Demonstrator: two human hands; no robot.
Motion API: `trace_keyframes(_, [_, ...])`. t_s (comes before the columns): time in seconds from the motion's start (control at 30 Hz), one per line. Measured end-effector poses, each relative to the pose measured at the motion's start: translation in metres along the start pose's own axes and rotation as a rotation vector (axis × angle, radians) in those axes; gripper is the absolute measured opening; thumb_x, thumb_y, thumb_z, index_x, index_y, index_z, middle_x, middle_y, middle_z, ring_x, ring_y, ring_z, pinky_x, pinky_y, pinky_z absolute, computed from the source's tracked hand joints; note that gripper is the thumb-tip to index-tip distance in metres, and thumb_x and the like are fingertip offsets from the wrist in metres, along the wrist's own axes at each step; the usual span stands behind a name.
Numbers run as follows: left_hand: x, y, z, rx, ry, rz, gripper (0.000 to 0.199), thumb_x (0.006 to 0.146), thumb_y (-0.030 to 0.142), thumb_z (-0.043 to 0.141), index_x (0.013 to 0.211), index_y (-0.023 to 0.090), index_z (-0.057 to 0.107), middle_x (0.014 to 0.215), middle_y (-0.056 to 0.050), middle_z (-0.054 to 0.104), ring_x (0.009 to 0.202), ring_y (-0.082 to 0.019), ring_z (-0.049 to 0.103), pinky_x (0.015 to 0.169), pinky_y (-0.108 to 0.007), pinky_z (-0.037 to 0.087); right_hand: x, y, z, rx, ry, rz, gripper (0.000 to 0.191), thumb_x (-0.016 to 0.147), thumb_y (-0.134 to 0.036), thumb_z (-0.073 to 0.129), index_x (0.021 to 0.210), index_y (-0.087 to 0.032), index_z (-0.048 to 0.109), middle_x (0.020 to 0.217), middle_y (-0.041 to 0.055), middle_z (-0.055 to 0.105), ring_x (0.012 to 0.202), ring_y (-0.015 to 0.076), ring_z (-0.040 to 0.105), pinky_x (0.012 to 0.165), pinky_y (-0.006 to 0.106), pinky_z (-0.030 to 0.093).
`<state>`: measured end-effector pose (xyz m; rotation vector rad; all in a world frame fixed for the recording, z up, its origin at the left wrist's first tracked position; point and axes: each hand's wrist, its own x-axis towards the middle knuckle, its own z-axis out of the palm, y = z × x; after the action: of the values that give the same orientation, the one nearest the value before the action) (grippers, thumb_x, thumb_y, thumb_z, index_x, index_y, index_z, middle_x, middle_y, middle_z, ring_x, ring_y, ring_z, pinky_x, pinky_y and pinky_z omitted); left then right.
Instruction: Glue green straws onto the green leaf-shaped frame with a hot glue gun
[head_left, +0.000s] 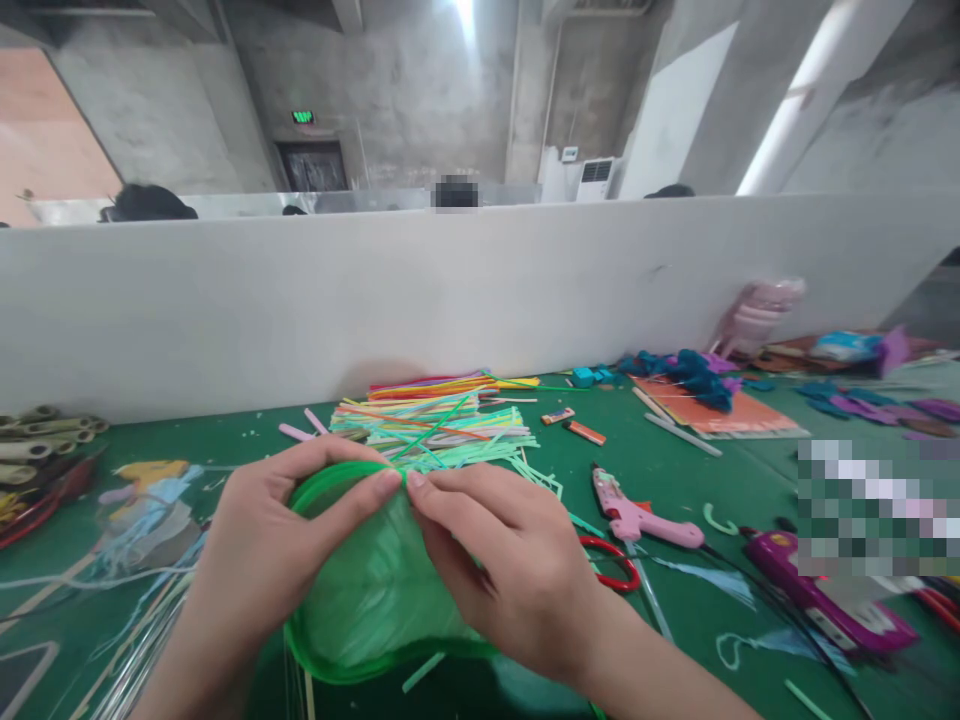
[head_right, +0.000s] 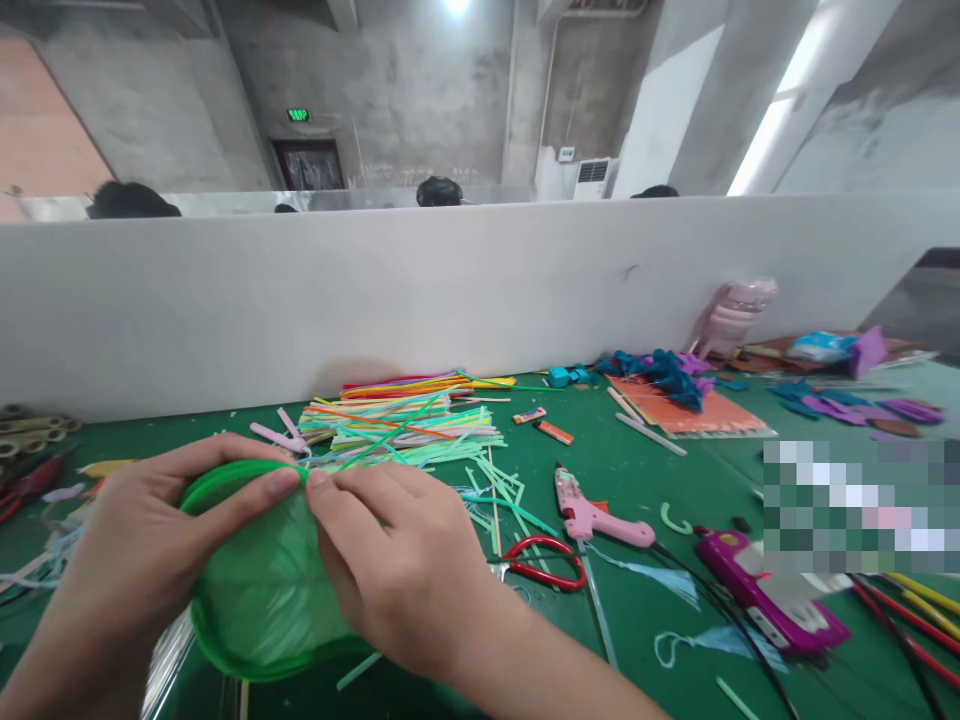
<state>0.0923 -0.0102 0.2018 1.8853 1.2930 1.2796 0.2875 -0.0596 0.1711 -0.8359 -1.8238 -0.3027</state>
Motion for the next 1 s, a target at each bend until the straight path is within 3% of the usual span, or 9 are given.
trace_keyframes(0.1, [0.007, -0.006, -0.002, -0.028, -0.046, 0.010, 0.035, 0.072, 0.062, 0.088, 0.080, 0.028, 0.083, 0.087, -0.001, 0.083, 0.075, -0.023, 0.078, 0.062, -0.025, 0.063, 0.002, 0.005, -0.007, 0.027, -0.069, 0.036, 0.024, 0.104, -0.014, 0.059, 0.122, -0.018, 0.074, 0.110, 0.0090, 0.085, 0.093, 0.0208, 0.081, 0.082, 0.034, 0.068])
trace_keyframes(0.27, [0.021, -0.017, -0.009, -0.116, -0.014, -0.048, 0.040, 0.072, 0.061, 0.090, 0.093, 0.028, 0.086, 0.092, -0.003, 0.084, 0.083, -0.025, 0.079, 0.064, -0.026, 0.065, 0.008, 0.023, -0.026, -0.027, -0.270, 0.278, 0.038, 0.102, -0.030, 0.069, 0.139, -0.020, 0.069, 0.121, 0.0087, 0.084, 0.108, 0.0268, 0.081, 0.093, 0.040, 0.066])
trace_keyframes(0.37, [0.029, -0.023, -0.011, -0.176, -0.045, -0.064, 0.060, 0.075, 0.065, 0.087, 0.122, 0.027, 0.082, 0.108, -0.008, 0.085, 0.092, -0.028, 0.081, 0.068, -0.031, 0.068, 0.009, 0.035, -0.030, -0.034, -0.388, 0.336, 0.022, 0.099, -0.027, 0.075, 0.120, -0.021, 0.078, 0.115, 0.0058, 0.085, 0.101, 0.0260, 0.081, 0.086, 0.037, 0.064])
trace_keyframes(0.43, [0.033, -0.026, -0.012, -0.161, -0.100, -0.041, 0.067, 0.077, 0.064, 0.086, 0.133, 0.027, 0.078, 0.113, -0.010, 0.085, 0.100, -0.030, 0.081, 0.075, -0.035, 0.069, 0.009, 0.039, -0.028, 0.001, -0.393, 0.342, 0.011, 0.098, -0.023, 0.075, 0.107, -0.021, 0.080, 0.105, 0.0033, 0.086, 0.093, 0.0231, 0.081, 0.082, 0.034, 0.062])
trace_keyframes(0.6, [0.035, -0.031, -0.014, 0.059, -0.227, 0.225, 0.061, 0.075, 0.059, 0.090, 0.130, 0.036, 0.077, 0.116, -0.006, 0.084, 0.112, -0.031, 0.078, 0.102, -0.044, 0.062, 0.009, 0.043, -0.021, 0.022, -0.335, 0.370, 0.012, 0.099, -0.018, 0.067, 0.099, -0.020, 0.079, 0.087, 0.0015, 0.083, 0.077, 0.0190, 0.076, 0.071, 0.031, 0.057])
trace_keyframes(0.73, [0.029, -0.023, -0.011, 0.258, -0.150, 0.545, 0.044, 0.087, 0.055, 0.083, 0.128, 0.040, 0.077, 0.136, -0.003, 0.076, 0.124, -0.028, 0.072, 0.109, -0.043, 0.057, 0.007, 0.044, -0.019, 0.008, -0.313, 0.336, 0.012, 0.100, -0.018, 0.067, 0.103, -0.020, 0.079, 0.093, 0.0034, 0.084, 0.082, 0.0199, 0.078, 0.074, 0.032, 0.058])
trace_keyframes(0.8, [0.025, -0.019, -0.005, 0.302, -0.120, 0.681, 0.027, 0.095, 0.044, 0.077, 0.121, 0.038, 0.080, 0.129, -0.003, 0.078, 0.120, -0.025, 0.073, 0.106, -0.040, 0.057, 0.005, 0.043, -0.016, 0.019, -0.284, 0.266, 0.013, 0.102, -0.017, 0.066, 0.104, -0.018, 0.078, 0.097, 0.0053, 0.085, 0.087, 0.0212, 0.080, 0.078, 0.033, 0.060])
trace_keyframes(0.9, [0.022, -0.017, 0.005, 0.235, -0.094, 0.759, 0.014, 0.098, 0.027, 0.074, 0.108, 0.033, 0.083, 0.103, 0.000, 0.082, 0.100, -0.019, 0.076, 0.098, -0.035, 0.059, 0.001, 0.042, -0.010, 0.008, -0.239, 0.194, 0.014, 0.103, -0.016, 0.064, 0.105, -0.016, 0.078, 0.099, 0.0082, 0.085, 0.088, 0.0229, 0.081, 0.079, 0.035, 0.061])
trace_keyframes(1.0, [0.021, -0.020, 0.011, 0.170, -0.068, 0.715, 0.011, 0.097, 0.025, 0.074, 0.098, 0.031, 0.082, 0.096, 0.001, 0.082, 0.093, -0.017, 0.077, 0.091, -0.032, 0.060, -0.001, 0.040, -0.007, 0.016, -0.227, 0.184, 0.015, 0.104, -0.017, 0.063, 0.105, -0.016, 0.078, 0.096, 0.0078, 0.085, 0.082, 0.0213, 0.080, 0.075, 0.033, 0.061])
